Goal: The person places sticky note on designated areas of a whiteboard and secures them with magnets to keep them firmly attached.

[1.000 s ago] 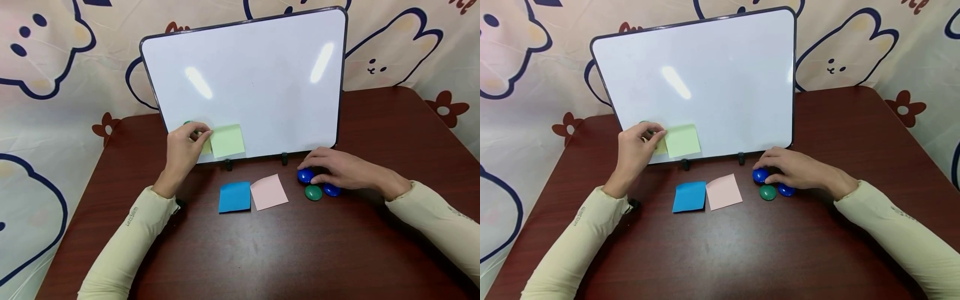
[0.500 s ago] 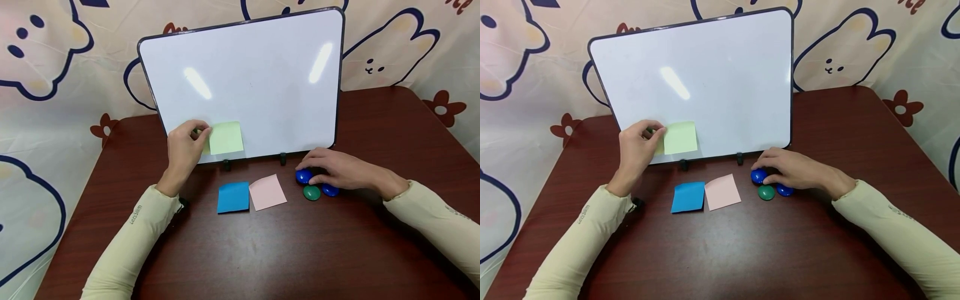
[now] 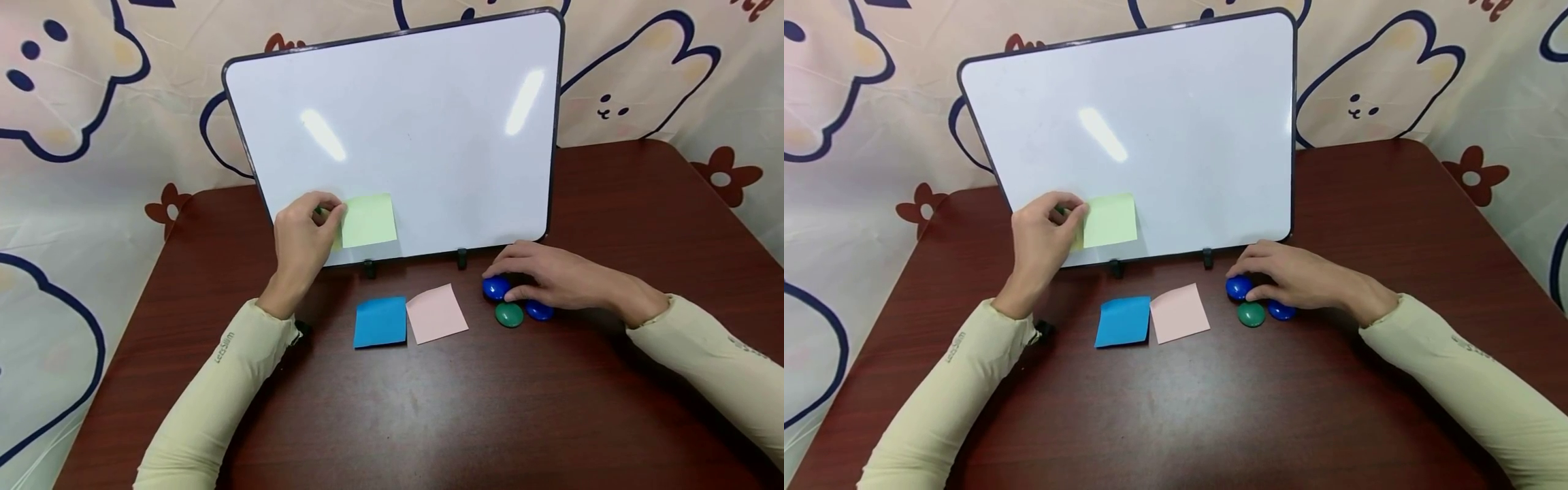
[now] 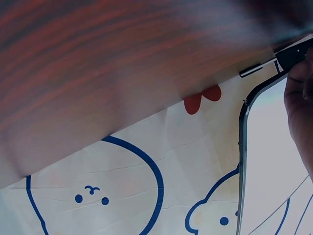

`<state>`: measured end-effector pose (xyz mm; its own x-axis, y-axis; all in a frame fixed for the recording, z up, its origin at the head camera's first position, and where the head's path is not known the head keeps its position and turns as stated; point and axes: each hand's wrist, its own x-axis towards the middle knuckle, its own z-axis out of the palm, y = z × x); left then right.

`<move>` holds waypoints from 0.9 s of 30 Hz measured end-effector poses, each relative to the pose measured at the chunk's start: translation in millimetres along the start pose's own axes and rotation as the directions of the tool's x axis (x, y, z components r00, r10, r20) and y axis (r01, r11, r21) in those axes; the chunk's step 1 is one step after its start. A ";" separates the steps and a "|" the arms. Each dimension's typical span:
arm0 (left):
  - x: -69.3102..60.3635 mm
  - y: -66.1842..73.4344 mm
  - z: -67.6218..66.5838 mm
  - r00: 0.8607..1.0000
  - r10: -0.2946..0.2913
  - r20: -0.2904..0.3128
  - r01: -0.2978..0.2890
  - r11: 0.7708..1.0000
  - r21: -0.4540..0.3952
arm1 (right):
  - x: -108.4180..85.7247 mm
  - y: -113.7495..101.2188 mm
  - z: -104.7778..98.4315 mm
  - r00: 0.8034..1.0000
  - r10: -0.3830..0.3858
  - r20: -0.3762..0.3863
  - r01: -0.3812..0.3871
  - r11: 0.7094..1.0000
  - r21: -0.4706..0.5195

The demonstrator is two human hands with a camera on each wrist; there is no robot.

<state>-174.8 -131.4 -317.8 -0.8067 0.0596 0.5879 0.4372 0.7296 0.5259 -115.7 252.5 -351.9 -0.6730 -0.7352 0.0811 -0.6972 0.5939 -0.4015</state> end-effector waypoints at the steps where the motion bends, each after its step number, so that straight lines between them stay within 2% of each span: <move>1: 0.1 0.1 -0.1 1.000 -0.001 0.000 0.001 1.000 0.000 | 0.0 -0.1 -0.2 1.000 0.001 0.001 -0.001 1.000 0.000; 16: 1.5 0.2 1.2 1.000 -0.011 0.012 0.011 1.000 0.014 | 4.8 -0.2 0.0 1.000 -0.018 -0.012 0.018 1.000 -0.008; 27: 1.9 -4.2 0.2 1.000 -0.005 0.003 0.005 1.000 -0.007 | 18.3 -4.1 -3.8 0.992 -0.071 -0.100 0.068 0.997 -0.036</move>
<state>-178.3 -134.2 -319.0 -0.8100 0.0576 0.5836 0.4357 0.7252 0.5331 -126.1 237.8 -345.3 -0.6428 -0.7394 0.2002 -0.7498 0.5540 -0.3617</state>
